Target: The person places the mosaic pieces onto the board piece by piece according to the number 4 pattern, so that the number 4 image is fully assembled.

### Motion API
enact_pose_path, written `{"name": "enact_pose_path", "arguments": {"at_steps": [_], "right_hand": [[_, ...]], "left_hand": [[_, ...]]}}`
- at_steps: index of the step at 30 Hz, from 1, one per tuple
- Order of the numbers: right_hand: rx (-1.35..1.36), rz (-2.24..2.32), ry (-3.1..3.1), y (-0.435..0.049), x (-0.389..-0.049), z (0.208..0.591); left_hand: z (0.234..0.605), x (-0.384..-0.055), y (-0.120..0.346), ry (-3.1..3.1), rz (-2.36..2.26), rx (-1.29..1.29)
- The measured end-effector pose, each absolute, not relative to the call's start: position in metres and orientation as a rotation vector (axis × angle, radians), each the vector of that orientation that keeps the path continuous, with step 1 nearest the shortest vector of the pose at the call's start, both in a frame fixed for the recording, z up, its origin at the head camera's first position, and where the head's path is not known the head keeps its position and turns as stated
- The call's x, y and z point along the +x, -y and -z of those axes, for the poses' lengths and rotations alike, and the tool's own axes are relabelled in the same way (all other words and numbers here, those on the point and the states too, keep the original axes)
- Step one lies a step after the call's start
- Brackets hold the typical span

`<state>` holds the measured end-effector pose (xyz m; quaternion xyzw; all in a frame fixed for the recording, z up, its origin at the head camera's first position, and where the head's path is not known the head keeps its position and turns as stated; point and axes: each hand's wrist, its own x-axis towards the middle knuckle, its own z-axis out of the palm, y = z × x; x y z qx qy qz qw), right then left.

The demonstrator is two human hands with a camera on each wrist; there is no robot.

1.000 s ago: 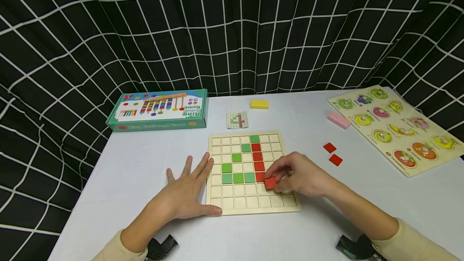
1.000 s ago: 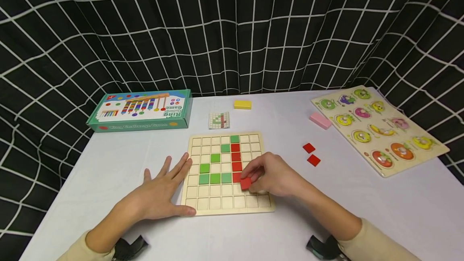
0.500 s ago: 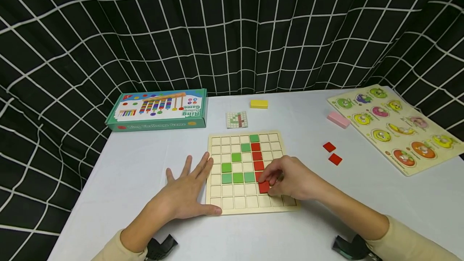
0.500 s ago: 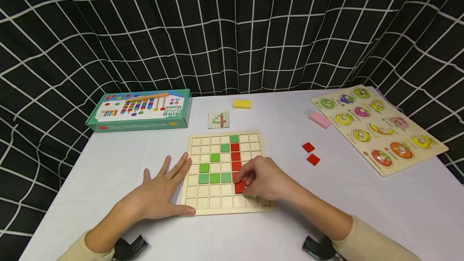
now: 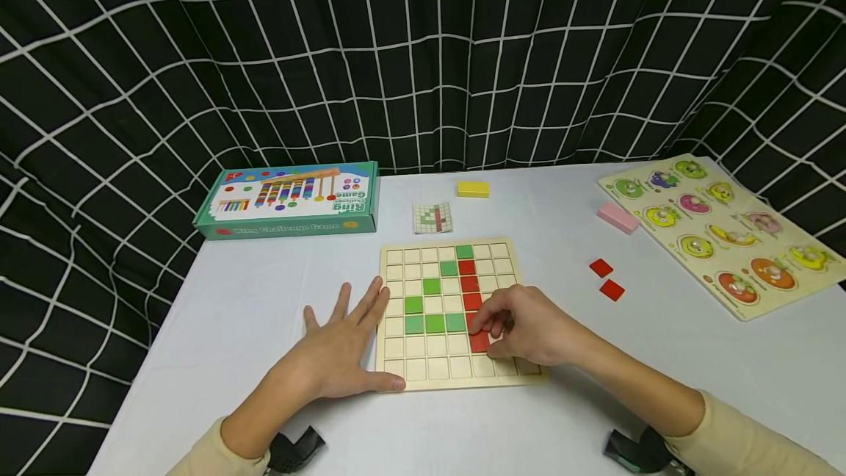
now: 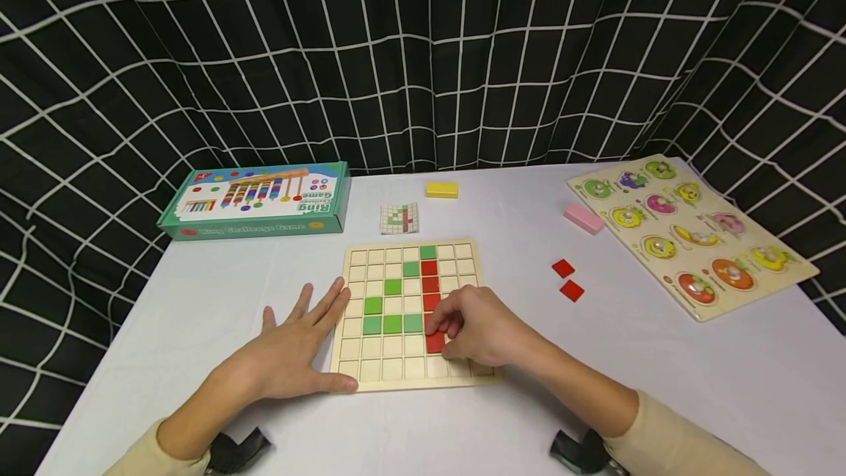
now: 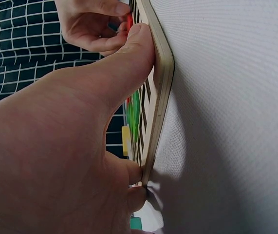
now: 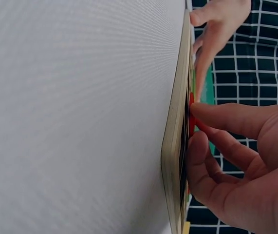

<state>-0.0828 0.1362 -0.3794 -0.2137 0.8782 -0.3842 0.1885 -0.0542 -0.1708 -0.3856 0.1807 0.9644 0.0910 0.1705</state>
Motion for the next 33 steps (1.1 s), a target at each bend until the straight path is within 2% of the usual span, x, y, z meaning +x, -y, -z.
{"name": "enact_pose_path", "arguments": {"at_steps": [14, 33], "right_hand": [[-0.627, 1.105, -2.489, -0.152, -0.087, 0.374], [-0.463, 1.01, -2.704, -0.234, -0.11, 0.366]], "left_hand": [[0.387, -0.055, 0.17, -2.742, -0.258, 0.511], [0.385, -0.054, 0.17, -2.738, -0.258, 0.503]]}}
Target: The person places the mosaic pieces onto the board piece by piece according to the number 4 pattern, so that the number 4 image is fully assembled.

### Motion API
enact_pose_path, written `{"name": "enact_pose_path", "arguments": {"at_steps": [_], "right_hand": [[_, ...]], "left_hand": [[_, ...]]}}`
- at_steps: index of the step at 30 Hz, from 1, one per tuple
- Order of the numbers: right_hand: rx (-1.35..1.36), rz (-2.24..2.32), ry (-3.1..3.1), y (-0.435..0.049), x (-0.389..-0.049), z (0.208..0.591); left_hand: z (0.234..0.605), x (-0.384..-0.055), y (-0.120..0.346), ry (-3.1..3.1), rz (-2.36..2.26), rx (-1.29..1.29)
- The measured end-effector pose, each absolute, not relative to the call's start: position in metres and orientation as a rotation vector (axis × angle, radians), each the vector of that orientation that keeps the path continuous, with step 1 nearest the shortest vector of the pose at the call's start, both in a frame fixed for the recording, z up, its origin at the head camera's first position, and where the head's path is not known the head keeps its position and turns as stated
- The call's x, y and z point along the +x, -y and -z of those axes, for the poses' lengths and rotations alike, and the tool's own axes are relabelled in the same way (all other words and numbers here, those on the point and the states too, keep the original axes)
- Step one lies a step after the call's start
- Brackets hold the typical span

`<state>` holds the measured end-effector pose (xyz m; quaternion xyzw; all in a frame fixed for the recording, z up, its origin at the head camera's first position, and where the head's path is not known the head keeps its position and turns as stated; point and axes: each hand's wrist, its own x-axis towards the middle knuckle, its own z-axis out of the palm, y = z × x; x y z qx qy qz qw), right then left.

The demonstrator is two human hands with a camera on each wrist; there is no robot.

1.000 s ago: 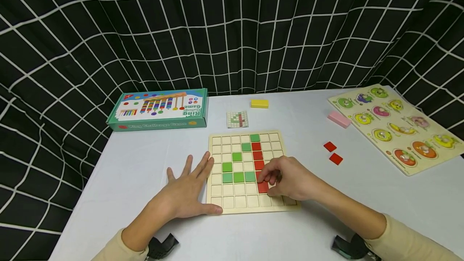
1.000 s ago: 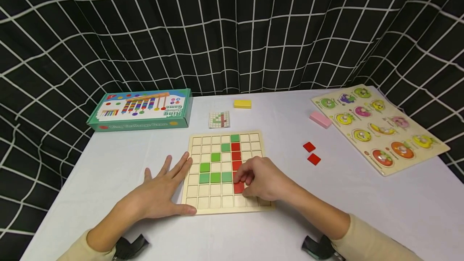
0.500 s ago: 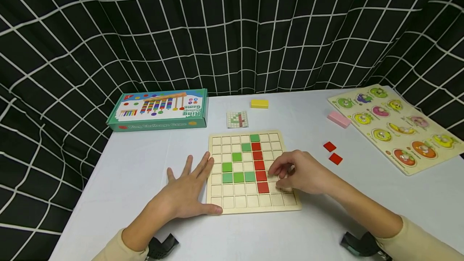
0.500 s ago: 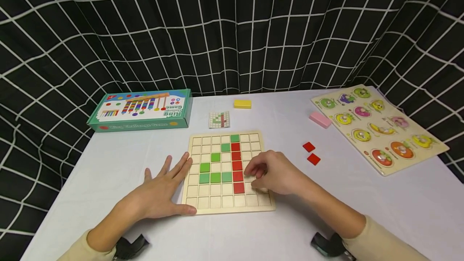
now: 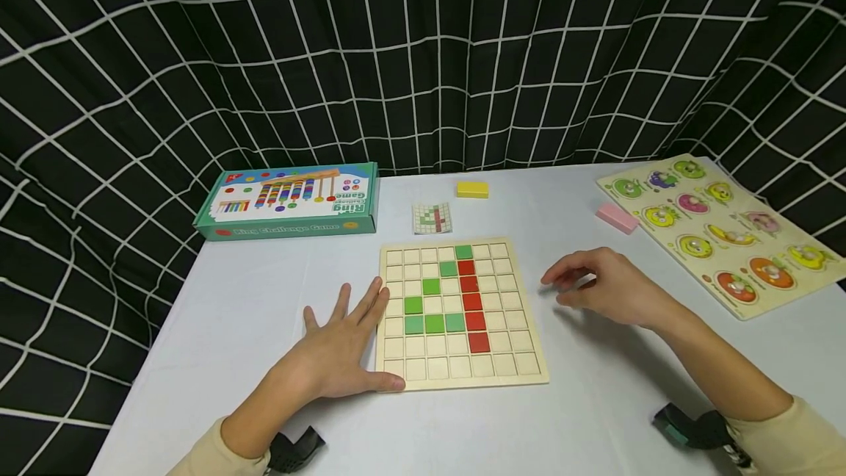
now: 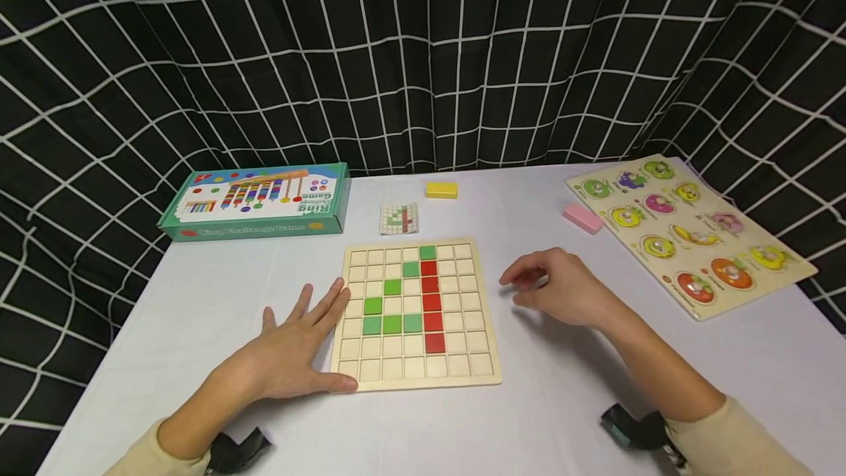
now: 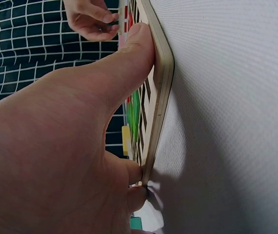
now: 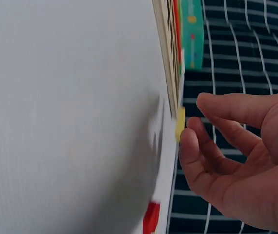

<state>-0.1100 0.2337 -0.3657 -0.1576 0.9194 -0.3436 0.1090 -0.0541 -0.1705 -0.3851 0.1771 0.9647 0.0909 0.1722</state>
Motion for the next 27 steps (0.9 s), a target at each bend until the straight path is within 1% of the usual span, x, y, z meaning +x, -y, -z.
{"name": "enact_pose_path", "arguments": {"at_steps": [7, 15, 27], "right_hand": [[-0.354, 0.987, -2.751, -0.262, -0.12, 0.363], [-0.326, 0.958, -2.76, -0.287, -0.132, 0.367], [-0.288, 0.953, -2.755, -0.303, -0.143, 0.378]], "left_hand": [[0.385, -0.054, 0.171, -2.739, -0.27, 0.514], [0.385, -0.054, 0.17, -2.737, -0.26, 0.512], [0.385, -0.053, 0.171, -2.743, -0.267, 0.513]]}}
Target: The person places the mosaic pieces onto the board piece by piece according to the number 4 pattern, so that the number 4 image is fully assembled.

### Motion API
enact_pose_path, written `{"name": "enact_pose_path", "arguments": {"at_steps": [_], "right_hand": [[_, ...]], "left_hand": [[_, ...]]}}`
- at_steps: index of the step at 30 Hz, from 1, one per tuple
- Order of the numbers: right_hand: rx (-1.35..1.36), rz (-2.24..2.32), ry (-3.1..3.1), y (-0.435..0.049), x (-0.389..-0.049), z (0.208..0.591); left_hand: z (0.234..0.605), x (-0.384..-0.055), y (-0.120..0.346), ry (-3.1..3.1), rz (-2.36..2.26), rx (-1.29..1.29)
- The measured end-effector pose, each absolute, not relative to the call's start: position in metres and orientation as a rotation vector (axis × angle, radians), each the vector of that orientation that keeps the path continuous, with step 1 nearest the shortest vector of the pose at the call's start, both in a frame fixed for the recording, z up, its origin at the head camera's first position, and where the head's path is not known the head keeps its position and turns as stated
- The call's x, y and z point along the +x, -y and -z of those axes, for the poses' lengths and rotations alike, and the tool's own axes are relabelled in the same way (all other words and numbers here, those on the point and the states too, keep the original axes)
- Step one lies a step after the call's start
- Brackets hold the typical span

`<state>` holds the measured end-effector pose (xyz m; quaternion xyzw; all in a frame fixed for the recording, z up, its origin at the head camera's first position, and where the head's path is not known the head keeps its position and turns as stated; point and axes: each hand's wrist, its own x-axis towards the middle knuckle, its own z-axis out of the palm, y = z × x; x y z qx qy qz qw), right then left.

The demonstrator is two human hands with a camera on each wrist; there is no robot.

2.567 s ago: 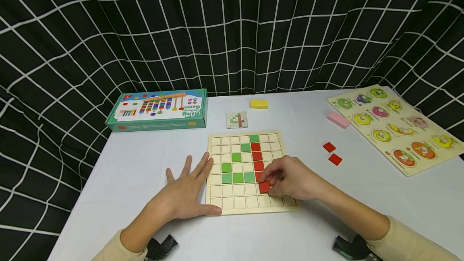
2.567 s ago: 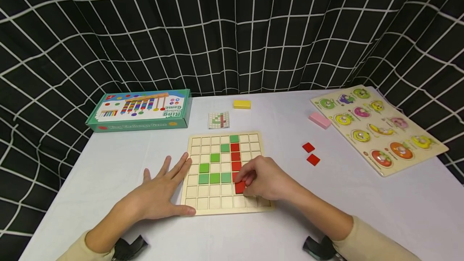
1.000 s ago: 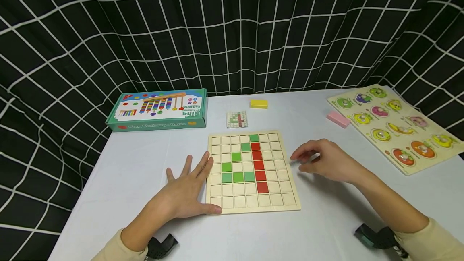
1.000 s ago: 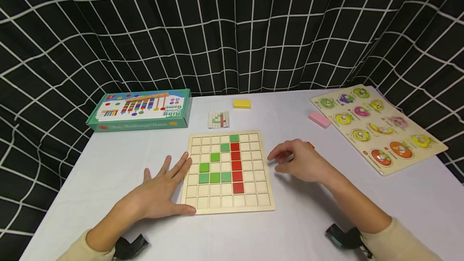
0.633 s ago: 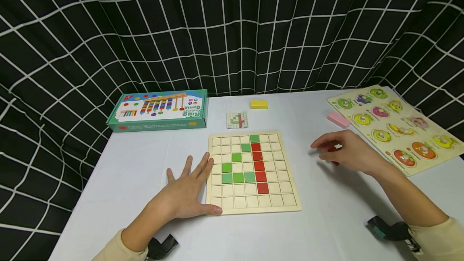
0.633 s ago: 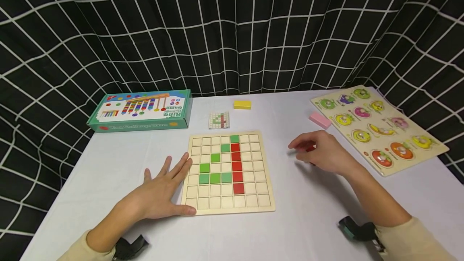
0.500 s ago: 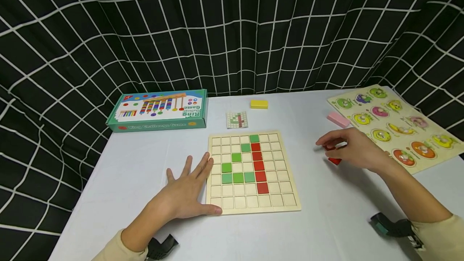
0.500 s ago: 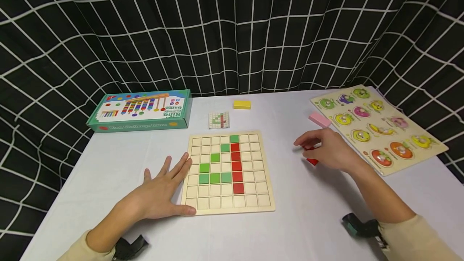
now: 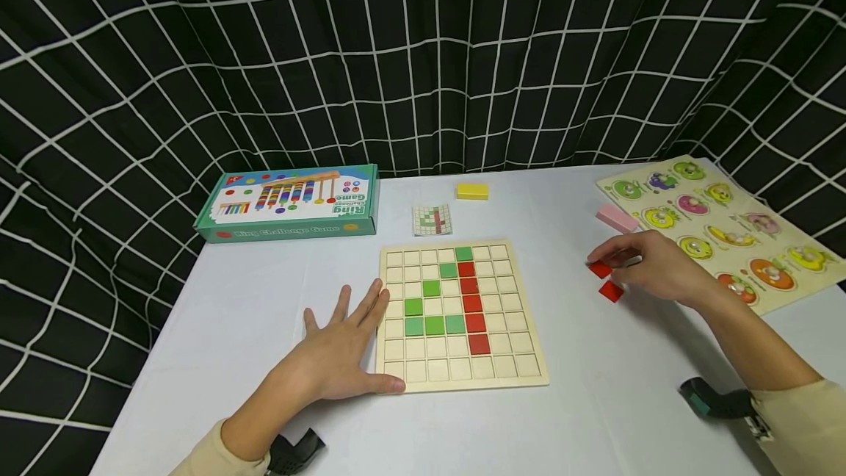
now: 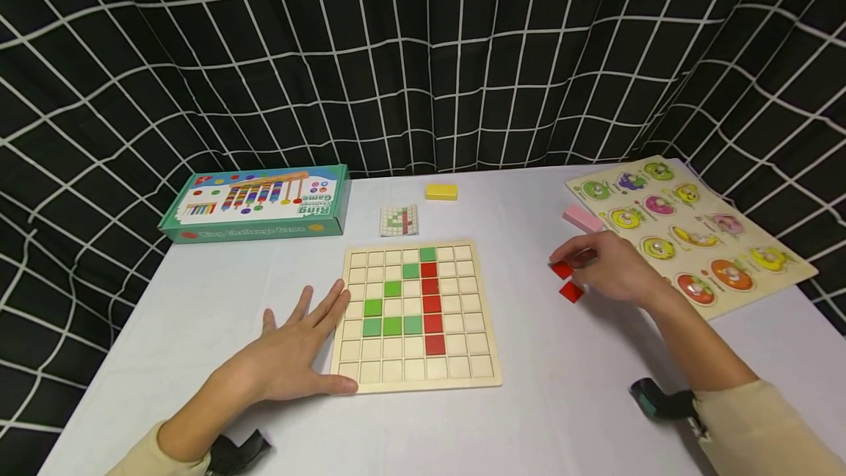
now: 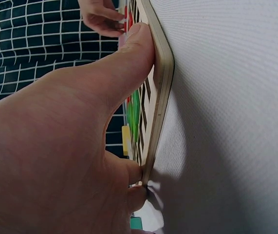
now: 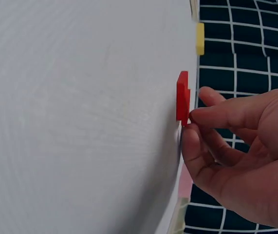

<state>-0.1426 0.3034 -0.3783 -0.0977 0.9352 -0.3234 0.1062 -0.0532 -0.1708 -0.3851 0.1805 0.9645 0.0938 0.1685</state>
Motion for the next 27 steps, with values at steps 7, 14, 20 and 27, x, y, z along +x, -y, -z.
{"name": "enact_pose_path", "arguments": {"at_steps": [7, 14, 20, 27], "right_hand": [[-0.277, 0.944, -2.777, -0.3036, -0.1452, 0.3804], [-0.314, 0.931, -2.793, -0.3036, -0.1473, 0.3824], [-0.352, 0.891, -2.811, -0.303, -0.1491, 0.3836], [-0.383, 0.848, -2.83, -0.3009, -0.1507, 0.3831]], "left_hand": [[0.384, -0.0529, 0.1707, -2.74, -0.272, 0.513], [0.3842, -0.053, 0.1704, -2.742, -0.275, 0.513], [0.3854, -0.0539, 0.1706, -2.747, -0.269, 0.511], [0.3848, -0.0533, 0.1702, -2.743, -0.275, 0.509]]}}
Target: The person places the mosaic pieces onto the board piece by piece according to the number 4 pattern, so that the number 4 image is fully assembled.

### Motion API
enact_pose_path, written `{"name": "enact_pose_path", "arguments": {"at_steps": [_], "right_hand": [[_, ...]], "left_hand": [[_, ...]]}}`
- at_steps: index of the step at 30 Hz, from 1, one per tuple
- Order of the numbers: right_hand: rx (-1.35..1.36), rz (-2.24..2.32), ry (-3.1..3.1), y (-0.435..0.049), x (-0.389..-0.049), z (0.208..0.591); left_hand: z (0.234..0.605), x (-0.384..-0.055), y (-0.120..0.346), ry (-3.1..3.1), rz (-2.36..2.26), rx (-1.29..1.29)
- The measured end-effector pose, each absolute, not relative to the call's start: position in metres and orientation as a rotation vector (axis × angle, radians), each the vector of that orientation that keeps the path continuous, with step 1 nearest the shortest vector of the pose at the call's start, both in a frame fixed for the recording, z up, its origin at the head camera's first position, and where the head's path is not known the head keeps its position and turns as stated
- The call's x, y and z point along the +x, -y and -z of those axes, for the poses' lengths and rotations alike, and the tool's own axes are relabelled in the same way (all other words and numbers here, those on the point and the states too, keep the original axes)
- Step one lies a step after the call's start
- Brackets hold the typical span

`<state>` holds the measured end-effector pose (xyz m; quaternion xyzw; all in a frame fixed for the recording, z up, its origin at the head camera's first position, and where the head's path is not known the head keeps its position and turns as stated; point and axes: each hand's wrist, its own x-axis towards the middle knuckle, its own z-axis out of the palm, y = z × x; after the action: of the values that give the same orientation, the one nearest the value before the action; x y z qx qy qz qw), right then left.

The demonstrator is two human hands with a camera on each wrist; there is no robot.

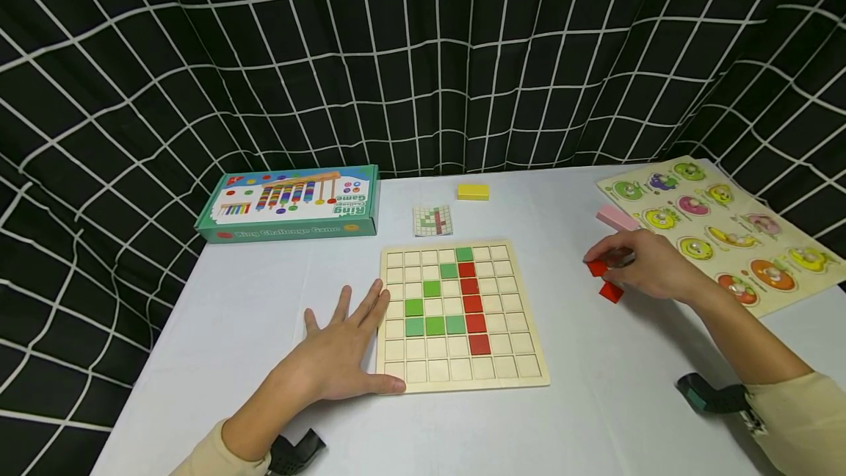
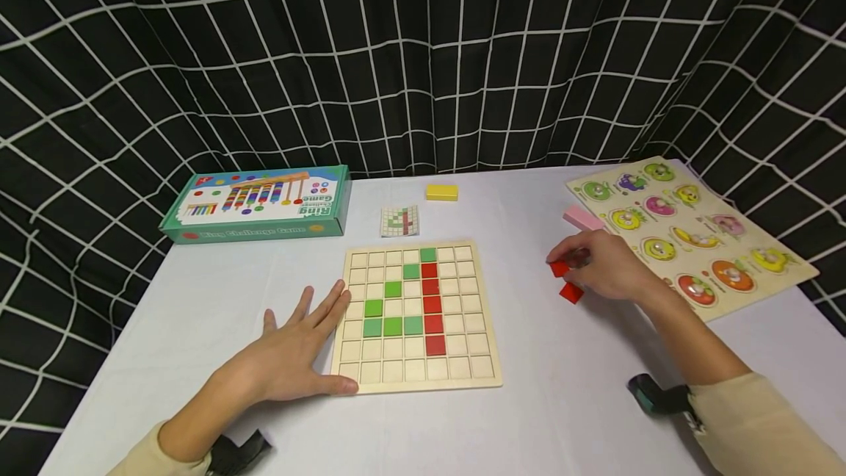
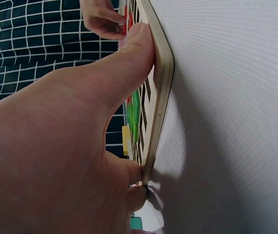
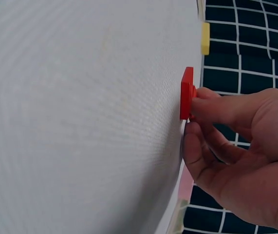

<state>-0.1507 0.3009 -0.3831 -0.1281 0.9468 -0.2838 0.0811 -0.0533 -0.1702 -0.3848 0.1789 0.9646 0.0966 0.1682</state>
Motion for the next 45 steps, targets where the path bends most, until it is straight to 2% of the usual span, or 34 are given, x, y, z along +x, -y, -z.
{"name": "enact_pose_path", "arguments": {"at_steps": [12, 23, 45], "right_hand": [[-0.283, 0.856, -2.829, -0.294, -0.147, 0.376], [-0.269, 0.899, -2.812, -0.268, -0.135, 0.363], [-0.514, 0.981, -2.763, -0.206, -0.095, 0.356]], "left_hand": [[0.386, -0.054, 0.17, -2.74, -0.274, 0.497], [0.387, -0.054, 0.17, -2.74, -0.278, 0.498], [0.388, -0.055, 0.171, -2.744, -0.277, 0.511]]}}
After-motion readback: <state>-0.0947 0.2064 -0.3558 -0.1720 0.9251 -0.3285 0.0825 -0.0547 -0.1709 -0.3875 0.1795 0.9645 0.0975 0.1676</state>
